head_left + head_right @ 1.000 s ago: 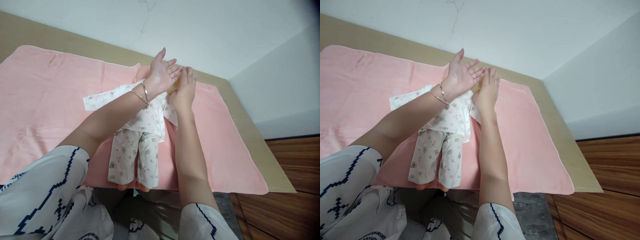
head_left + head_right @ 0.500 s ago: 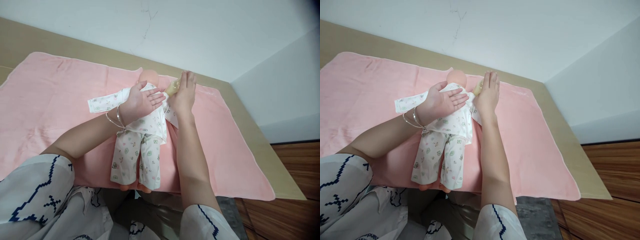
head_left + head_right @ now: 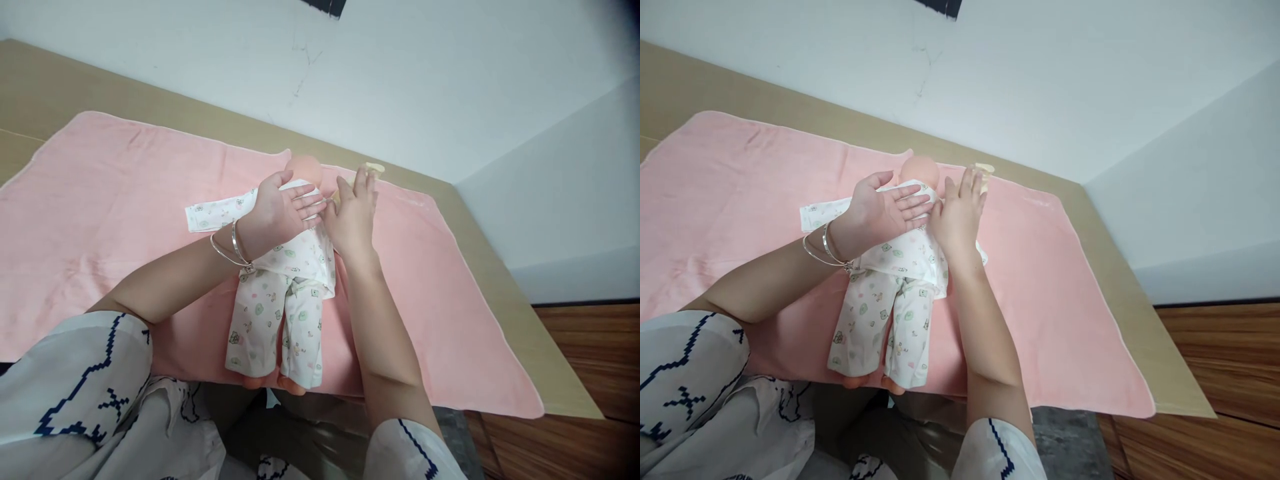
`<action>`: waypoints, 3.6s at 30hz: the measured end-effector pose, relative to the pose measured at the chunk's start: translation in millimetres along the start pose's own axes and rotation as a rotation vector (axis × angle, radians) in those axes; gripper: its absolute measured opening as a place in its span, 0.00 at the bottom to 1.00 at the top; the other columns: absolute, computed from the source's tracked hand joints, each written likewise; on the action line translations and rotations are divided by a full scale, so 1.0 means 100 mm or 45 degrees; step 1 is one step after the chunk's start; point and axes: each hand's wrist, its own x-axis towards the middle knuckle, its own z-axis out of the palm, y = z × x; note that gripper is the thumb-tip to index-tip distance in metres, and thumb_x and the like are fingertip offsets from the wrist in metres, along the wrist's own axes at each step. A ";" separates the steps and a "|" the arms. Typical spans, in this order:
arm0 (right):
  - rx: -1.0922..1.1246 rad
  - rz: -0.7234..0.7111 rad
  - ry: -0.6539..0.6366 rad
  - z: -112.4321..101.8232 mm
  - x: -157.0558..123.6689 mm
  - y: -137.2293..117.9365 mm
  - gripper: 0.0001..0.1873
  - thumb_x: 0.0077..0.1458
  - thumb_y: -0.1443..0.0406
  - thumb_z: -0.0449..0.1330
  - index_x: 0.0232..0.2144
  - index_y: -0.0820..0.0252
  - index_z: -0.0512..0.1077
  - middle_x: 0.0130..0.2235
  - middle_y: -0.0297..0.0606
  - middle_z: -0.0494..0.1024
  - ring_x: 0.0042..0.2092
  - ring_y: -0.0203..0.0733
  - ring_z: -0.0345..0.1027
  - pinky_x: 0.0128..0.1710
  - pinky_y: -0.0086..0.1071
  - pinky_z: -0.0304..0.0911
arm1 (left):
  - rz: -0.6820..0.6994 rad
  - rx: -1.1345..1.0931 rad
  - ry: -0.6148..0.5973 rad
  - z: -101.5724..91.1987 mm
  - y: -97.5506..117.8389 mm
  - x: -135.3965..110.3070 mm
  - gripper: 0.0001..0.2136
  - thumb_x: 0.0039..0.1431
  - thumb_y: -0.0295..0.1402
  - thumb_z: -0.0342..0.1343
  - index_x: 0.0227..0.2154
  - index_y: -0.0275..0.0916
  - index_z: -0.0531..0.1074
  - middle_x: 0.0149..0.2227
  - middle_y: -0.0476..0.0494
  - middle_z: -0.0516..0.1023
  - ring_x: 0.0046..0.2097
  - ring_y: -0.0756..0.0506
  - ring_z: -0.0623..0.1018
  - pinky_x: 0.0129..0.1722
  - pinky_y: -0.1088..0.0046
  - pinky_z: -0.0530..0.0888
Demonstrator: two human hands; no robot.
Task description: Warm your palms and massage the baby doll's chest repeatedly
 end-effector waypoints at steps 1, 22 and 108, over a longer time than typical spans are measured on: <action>0.096 -0.025 -0.005 0.00 -0.04 -0.06 0.27 0.66 0.61 0.46 0.65 0.61 0.63 0.72 0.51 0.52 0.74 0.61 0.39 0.69 0.67 0.43 | 0.032 0.017 -0.009 -0.01 0.00 0.01 0.31 0.63 0.51 0.43 0.63 0.38 0.63 0.62 0.34 0.71 0.66 0.36 0.70 0.64 0.56 0.71; 1.243 -0.138 -0.134 -0.26 -0.61 -0.63 0.34 0.68 0.44 0.29 0.72 0.41 0.38 0.75 0.22 0.40 0.75 0.41 0.26 0.76 0.49 0.35 | 1.009 1.141 -0.067 0.15 -0.62 -0.62 0.23 0.76 0.39 0.28 0.68 0.51 0.56 0.68 0.53 0.63 0.73 0.40 0.53 0.70 0.56 0.64; -0.014 -0.049 -0.144 0.29 -0.23 -0.30 0.31 0.70 0.57 0.40 0.63 0.73 0.64 0.63 0.62 0.68 0.66 0.63 0.61 0.64 0.56 0.59 | 1.245 1.654 0.342 -0.77 -0.40 0.94 0.16 0.58 0.34 0.54 0.48 0.36 0.73 0.55 0.33 0.76 0.61 0.33 0.70 0.67 0.50 0.60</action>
